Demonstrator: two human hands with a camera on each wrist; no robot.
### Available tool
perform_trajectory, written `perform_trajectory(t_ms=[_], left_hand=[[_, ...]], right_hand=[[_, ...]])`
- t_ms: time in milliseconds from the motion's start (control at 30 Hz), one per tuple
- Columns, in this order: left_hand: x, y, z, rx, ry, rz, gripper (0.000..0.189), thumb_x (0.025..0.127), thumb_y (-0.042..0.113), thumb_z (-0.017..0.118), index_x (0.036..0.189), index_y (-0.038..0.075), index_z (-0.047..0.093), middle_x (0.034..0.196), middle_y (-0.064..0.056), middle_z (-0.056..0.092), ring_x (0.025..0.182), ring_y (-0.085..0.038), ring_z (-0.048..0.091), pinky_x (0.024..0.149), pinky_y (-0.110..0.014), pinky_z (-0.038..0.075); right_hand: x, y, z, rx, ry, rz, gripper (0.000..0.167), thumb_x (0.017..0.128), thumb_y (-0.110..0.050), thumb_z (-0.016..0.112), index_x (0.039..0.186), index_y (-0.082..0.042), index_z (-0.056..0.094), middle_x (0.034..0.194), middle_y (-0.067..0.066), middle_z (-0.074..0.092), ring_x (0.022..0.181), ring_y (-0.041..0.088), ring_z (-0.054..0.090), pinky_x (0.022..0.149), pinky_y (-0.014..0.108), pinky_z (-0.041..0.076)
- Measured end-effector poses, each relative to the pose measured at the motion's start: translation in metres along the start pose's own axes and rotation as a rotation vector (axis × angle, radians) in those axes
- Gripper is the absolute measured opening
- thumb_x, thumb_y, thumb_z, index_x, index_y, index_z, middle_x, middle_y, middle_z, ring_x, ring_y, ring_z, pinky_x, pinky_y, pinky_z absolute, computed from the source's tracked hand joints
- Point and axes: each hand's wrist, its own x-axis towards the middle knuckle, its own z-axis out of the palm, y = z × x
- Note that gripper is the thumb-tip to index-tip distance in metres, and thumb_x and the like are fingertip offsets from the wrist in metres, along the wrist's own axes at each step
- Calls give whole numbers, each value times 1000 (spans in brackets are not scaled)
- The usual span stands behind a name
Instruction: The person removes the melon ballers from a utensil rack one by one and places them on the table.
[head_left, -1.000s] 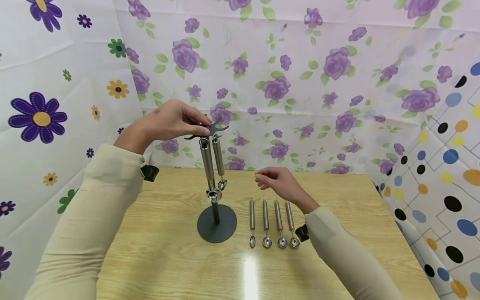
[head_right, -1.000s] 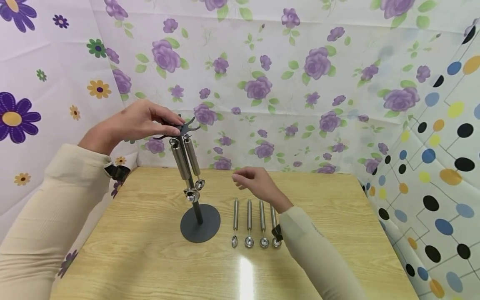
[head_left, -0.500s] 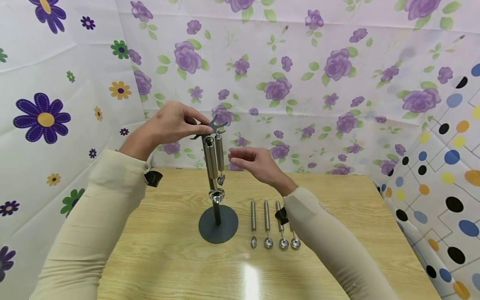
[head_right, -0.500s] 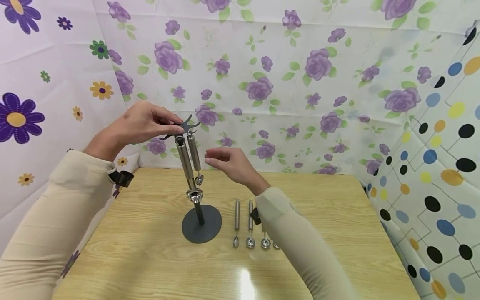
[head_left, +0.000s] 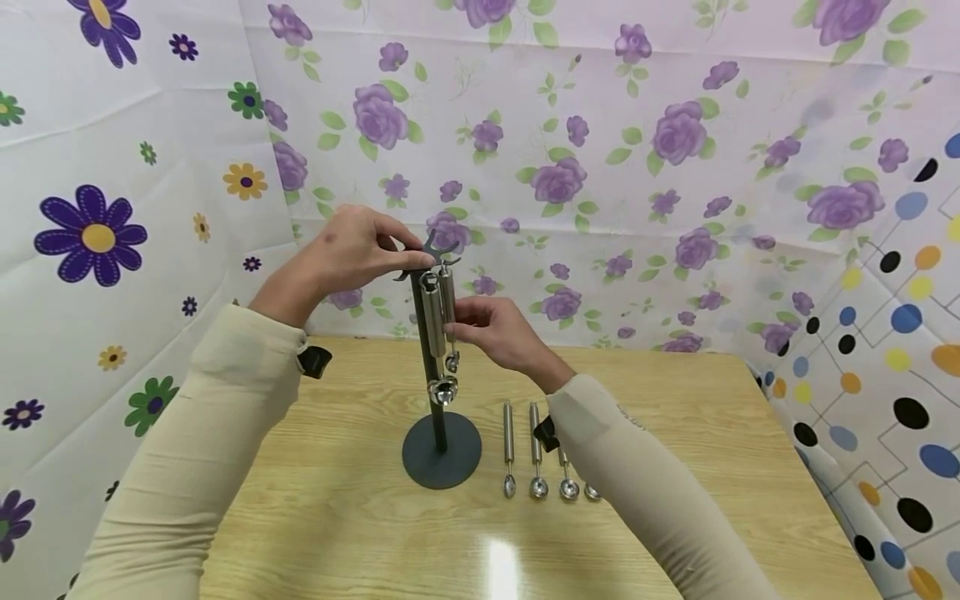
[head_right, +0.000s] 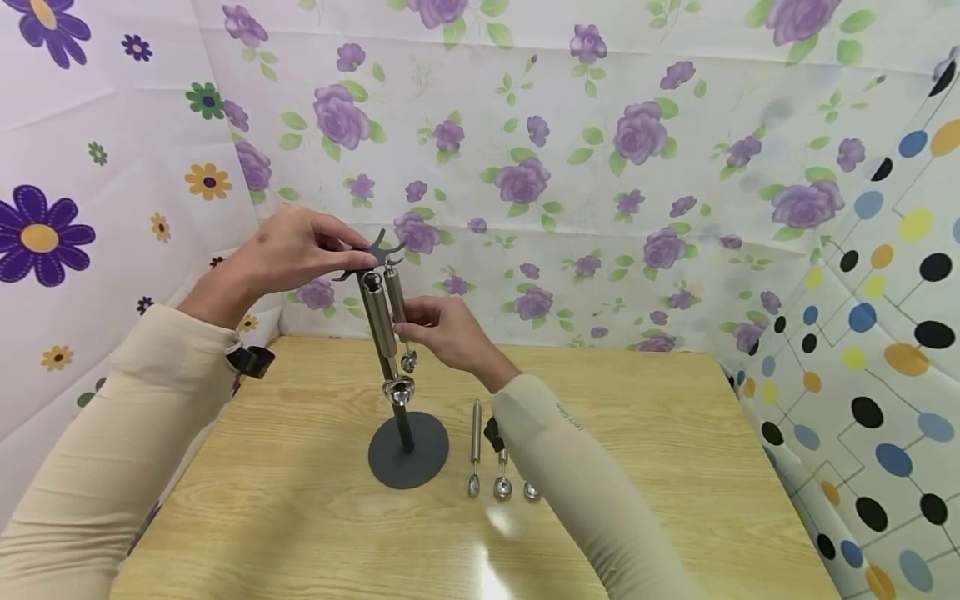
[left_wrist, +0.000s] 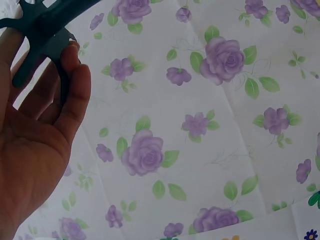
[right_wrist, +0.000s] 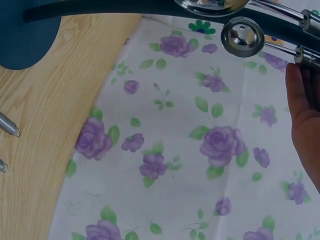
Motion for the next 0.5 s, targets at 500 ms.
perform_trajectory(t_ms=[500], left_hand=[[-6, -8, -4, -116, -60, 1, 29, 94, 25, 73, 118, 8, 76, 103, -10, 72, 69, -23, 54, 59, -30, 39]], right_hand=[[-14, -6, -17, 18, 3, 10, 25, 98, -7, 66, 120, 2, 69, 110, 13, 70, 97, 23, 68, 89, 40, 54]])
